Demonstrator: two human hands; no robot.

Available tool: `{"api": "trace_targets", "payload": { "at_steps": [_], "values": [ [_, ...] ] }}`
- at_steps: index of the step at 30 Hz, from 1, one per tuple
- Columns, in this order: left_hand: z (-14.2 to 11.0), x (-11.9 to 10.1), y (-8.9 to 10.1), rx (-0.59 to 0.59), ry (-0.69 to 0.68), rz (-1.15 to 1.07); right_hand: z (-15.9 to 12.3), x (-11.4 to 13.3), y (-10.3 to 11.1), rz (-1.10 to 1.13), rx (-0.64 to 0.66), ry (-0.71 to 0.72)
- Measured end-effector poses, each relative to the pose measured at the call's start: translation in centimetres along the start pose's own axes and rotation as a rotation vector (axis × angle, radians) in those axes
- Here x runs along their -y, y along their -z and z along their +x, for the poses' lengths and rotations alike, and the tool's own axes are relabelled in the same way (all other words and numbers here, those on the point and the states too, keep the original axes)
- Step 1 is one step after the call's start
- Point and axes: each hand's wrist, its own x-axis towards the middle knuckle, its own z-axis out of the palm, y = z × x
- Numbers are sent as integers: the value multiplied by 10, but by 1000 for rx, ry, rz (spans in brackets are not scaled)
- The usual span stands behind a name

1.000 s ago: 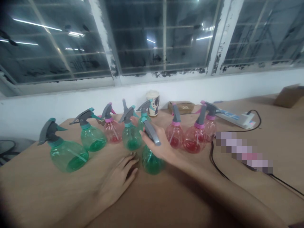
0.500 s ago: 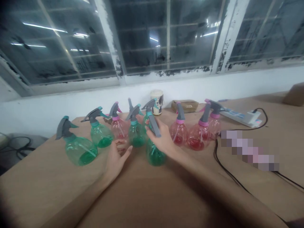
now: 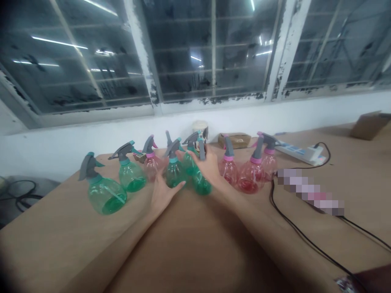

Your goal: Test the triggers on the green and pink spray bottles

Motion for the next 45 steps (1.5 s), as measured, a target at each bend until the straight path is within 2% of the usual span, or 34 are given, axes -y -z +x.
{"api": "trace_targets", "payload": {
  "at_steps": [7,11,18,28,31,34,38,42,45],
  "values": [
    [9,-3,-12,-21,-39,-52,5,-7,-2,0,44,-24],
    [5,-2,-11,-31,-54,-67,5,-12,-2,-61,29,26],
    [-12,-5,2,27,-44,-72,10,-19,-4,-82,-18,66],
    [-47,-8,23,82,-6,-89,13,-22,-4,-94,-7,5],
    [-49,-10,26,108,-9,-86,-2,-12,5,-124,-16,-51],
    [-49,-10,27,112,-17,-90,-32,9,27,-162,19,-36],
    [-50,-11,23,88,-42,-93,-73,43,53,-116,125,-7],
    [-62,-21,16,104,-65,-71,-84,57,46,-9,275,-101],
    [-74,-30,12,144,-47,-18,-74,58,30,53,288,-136]
  ]
}}
